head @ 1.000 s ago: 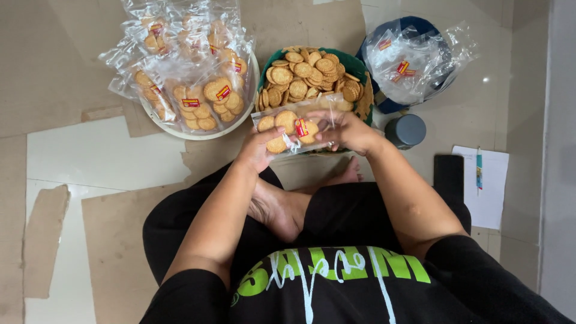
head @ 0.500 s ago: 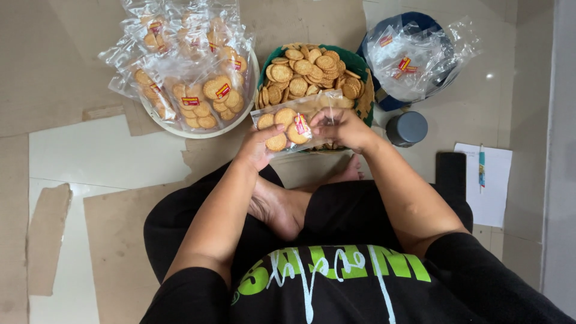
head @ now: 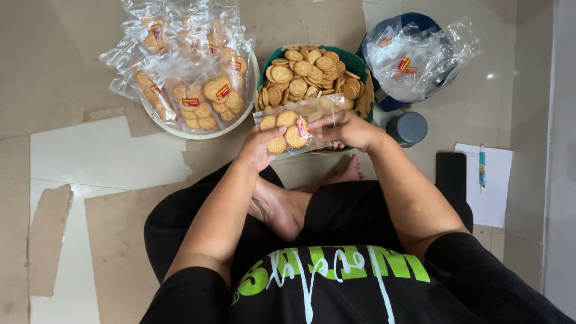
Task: The person picks up individual cookies from a bowl by hand and places them into a clear plastic bag, continuing until the bag is filled with several cookies.
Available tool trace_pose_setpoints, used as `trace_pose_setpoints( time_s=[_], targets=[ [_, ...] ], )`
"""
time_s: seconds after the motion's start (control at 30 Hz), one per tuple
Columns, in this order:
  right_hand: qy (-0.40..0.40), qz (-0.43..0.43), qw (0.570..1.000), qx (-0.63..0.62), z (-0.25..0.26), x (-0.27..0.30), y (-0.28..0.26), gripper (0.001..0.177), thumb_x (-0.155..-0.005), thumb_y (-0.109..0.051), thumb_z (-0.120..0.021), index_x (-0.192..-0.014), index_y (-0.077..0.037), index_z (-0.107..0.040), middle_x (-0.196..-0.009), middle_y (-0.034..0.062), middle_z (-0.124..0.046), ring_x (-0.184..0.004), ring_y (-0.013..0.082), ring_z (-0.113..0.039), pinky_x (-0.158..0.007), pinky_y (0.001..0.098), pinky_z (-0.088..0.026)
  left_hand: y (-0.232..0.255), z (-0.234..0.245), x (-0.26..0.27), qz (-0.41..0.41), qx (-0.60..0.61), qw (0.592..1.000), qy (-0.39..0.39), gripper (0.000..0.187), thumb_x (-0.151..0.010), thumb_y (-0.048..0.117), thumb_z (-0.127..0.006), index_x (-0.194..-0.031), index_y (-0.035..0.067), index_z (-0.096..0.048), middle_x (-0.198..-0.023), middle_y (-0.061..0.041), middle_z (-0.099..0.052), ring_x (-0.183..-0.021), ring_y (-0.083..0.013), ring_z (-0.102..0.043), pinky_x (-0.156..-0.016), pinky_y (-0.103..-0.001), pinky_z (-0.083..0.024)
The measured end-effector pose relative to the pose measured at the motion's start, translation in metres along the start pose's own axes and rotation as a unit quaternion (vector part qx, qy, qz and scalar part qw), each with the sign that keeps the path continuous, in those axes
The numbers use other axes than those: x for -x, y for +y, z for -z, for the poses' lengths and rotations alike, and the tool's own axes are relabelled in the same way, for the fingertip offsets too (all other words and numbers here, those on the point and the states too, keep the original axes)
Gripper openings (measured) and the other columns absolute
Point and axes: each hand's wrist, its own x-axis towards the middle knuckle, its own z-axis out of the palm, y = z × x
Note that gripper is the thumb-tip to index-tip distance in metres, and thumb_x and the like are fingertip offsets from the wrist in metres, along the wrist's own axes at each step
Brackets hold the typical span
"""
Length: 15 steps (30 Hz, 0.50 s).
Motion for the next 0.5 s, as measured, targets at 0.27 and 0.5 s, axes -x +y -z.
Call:
trace_pose_setpoints(
  time_s=[0.27, 0.5],
  targets=[
    [-0.004, -0.012, 0.999, -0.033, 0.009, -0.006, 0.013, 0.025, -0.083, -0.001, -0.076, -0.108, -0.004, -0.072, -0.070, 0.0051, -0.059, -0.048, 0.0120, -0.058, -0.037, 0.0192, -0.043, 0.000, -0.001, 0.001, 0.008, -0.008, 1.000, -0.010, 0.033, -0.070, 0.002, -0.087, -0.101, 0.003, -0.074, -0.086, -0.011, -0.075, -0.073, -0.0276, -0.077, -0.060, -0.045, -0.066],
    [0.009, -0.019, 0.997, -0.068, 0.023, -0.017, 0.024, 0.022, -0.087, -0.001, -0.070, -0.108, -0.004, -0.073, -0.079, 0.0079, -0.067, -0.052, 0.0136, -0.064, -0.040, 0.0196, -0.049, 0.007, -0.008, 0.014, 0.053, -0.010, 0.997, -0.049, 0.048, -0.064, -0.010, -0.078, -0.109, 0.003, -0.069, -0.094, -0.011, -0.073, -0.082, -0.0319, -0.075, -0.068, -0.048, -0.067]
  ],
)
